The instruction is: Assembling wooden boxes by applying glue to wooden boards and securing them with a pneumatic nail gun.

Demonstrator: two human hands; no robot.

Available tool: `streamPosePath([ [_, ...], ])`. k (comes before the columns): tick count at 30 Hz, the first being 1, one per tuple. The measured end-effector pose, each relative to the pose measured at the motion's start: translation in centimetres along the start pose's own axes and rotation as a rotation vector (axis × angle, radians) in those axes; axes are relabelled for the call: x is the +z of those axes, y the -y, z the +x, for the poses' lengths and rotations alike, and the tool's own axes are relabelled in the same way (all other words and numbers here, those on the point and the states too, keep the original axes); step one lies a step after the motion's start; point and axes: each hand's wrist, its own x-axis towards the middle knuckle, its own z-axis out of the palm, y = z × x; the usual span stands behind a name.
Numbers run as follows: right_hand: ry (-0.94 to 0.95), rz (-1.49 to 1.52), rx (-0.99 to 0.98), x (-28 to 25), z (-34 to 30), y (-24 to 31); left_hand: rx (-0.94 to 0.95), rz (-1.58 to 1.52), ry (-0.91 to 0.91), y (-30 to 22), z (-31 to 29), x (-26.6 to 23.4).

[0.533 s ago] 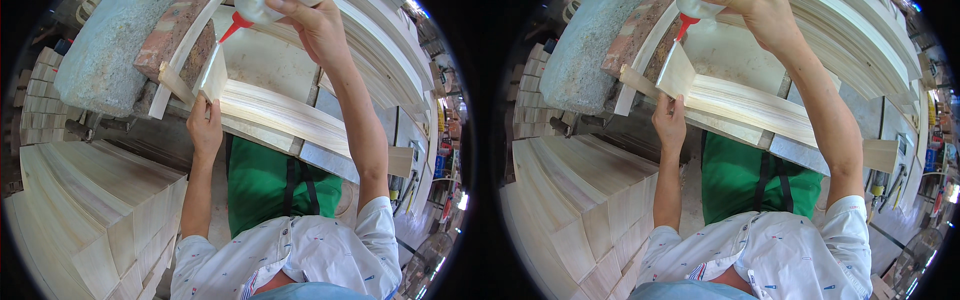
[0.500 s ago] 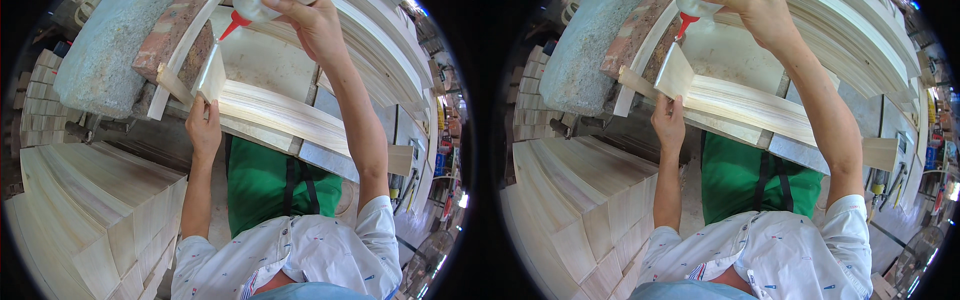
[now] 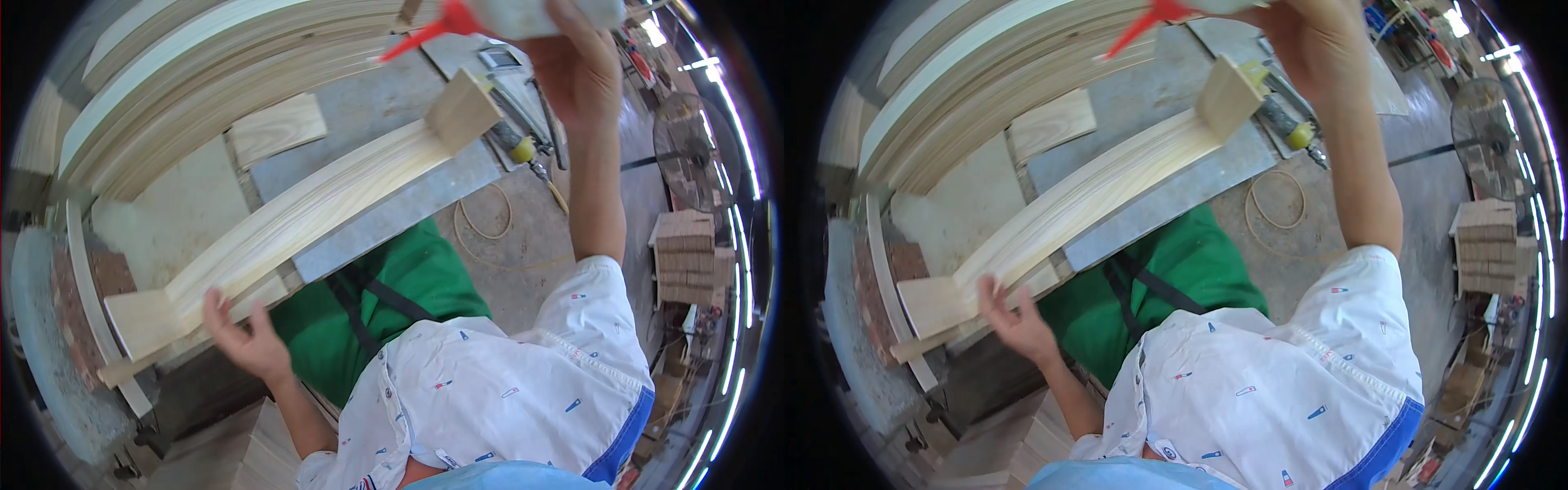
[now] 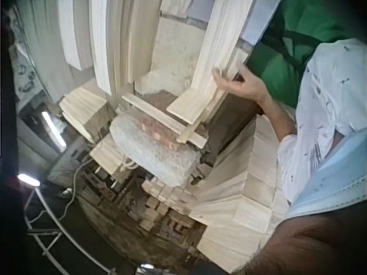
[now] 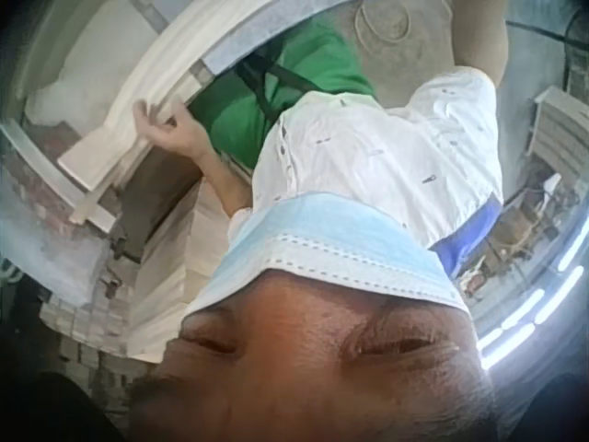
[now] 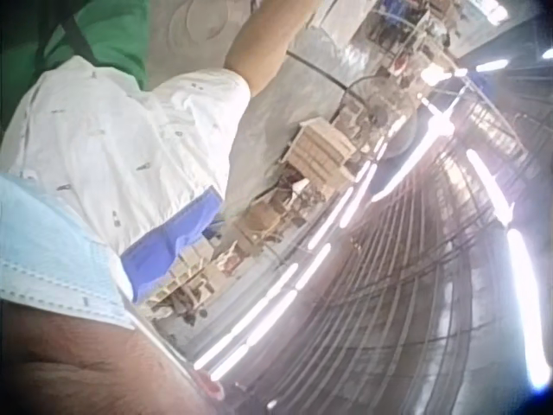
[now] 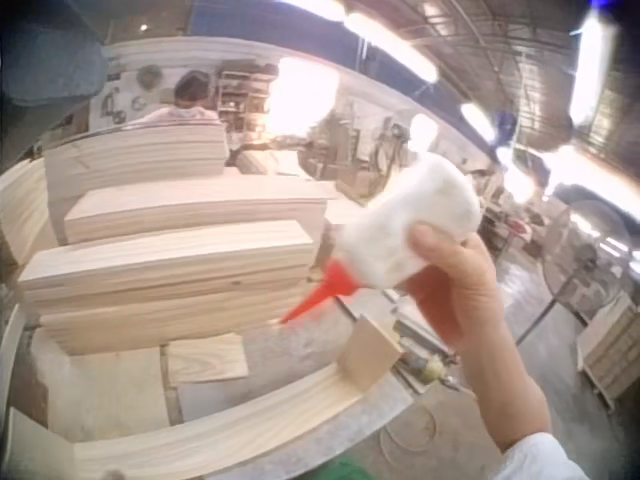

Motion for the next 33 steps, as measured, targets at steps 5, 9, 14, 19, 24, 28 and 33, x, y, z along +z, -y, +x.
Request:
streamPosePath([
  [5, -0.13, -0.027, -0.019, -12.3, -3.2, 1.3, 0.148, -0.101, 0.602, -4.4, 1.5, 10.9],
  [9, -0.153, -0.127, 0.044, -16.5, -4.8, -0.6, 0.331, -0.085, 0.793, -8.4, 2.9, 20.5],
  [14, -0.175, -0.017, -0.007, -18.0, -5.3, -2.4, 0.349, -0.125, 0.84, -10.9, 3.4, 28.3],
  [19, -0.164, -0.016, 0.07, -19.5, -5.5, -3.4, 0.356, -0.184, 0.826, -10.9, 3.1, 30.7],
  [24, -0.208, 0.006, 0.056, -20.7, -5.7, -4.5, 0.343, -0.16, 0.806, -10.7, 3.0, 31.1],
  [28, -0.197, -0.011, 0.071, -20.8, -5.7, -4.6, 0.352, -0.144, 0.805, -10.8, 3.1, 31.1],
  [33, -0.144, -0.018, 0.062, -20.5, -5.2, -4.5, 0.36, -0.147, 0.814, -10.8, 3.2, 31.1],
])
